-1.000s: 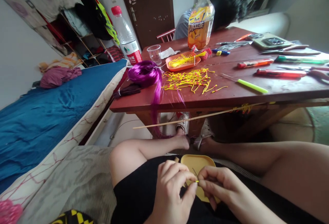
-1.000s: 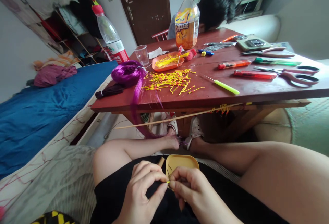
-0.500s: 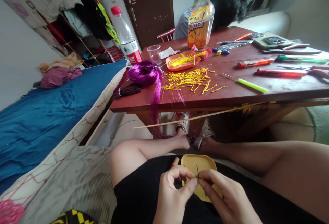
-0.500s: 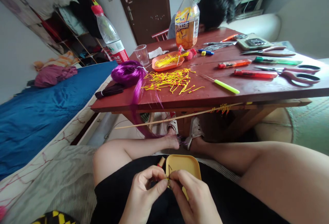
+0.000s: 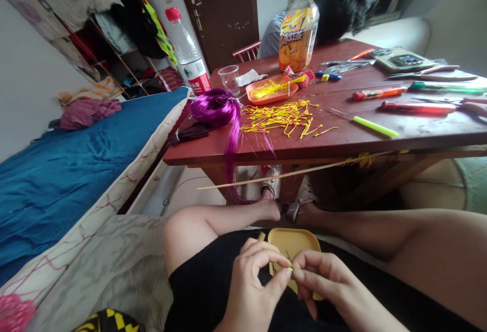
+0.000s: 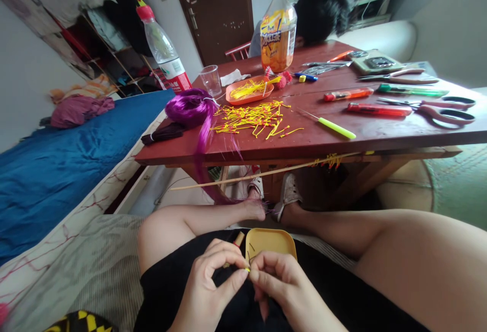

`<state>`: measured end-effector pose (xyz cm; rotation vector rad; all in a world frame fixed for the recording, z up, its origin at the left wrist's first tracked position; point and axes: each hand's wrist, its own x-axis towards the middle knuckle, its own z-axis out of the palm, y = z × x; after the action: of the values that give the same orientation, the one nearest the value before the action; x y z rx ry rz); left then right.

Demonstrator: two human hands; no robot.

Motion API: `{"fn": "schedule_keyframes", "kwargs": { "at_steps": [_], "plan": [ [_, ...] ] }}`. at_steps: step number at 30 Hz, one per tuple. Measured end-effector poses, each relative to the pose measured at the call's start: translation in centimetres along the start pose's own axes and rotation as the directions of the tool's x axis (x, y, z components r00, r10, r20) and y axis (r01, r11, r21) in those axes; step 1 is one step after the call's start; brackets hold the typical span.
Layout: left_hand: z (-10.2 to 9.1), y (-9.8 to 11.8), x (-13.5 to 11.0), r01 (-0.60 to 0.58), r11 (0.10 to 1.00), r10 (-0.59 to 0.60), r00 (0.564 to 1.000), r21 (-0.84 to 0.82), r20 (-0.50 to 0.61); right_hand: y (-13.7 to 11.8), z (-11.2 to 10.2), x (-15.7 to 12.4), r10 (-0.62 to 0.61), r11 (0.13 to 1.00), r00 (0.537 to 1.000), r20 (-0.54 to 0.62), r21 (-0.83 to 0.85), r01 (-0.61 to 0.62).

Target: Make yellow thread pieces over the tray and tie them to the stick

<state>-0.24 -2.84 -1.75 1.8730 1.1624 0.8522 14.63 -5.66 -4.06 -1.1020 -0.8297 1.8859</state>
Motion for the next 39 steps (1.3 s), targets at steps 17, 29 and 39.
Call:
{"fn": "schedule_keyframes", "kwargs": {
  "at_steps": [17, 29, 39],
  "plan": [
    [-0.7, -0.1, 0.0, -0.117, 0.988, 0.109, 0.990, 0.098, 0.084, 0.8, -0.5, 0.0, 0.121, 0.938, 0.986, 0.118, 0.311, -0.152],
    [-0.6, 0.1, 0.1, -0.172, 0.972, 0.160, 0.983, 0.157, 0.086, 1.2, -0.5, 0.2, 0.102, 0.974, 0.990, 0.094, 0.194, -0.118],
    [0.2, 0.5, 0.1, 0.265, 0.959, -0.277, 0.950, 0.099, 0.145, 0.7, 0.0, -0.6, -0.216, 0.798, 0.976, -0.018, -0.579, 0.165]
  ]
}}
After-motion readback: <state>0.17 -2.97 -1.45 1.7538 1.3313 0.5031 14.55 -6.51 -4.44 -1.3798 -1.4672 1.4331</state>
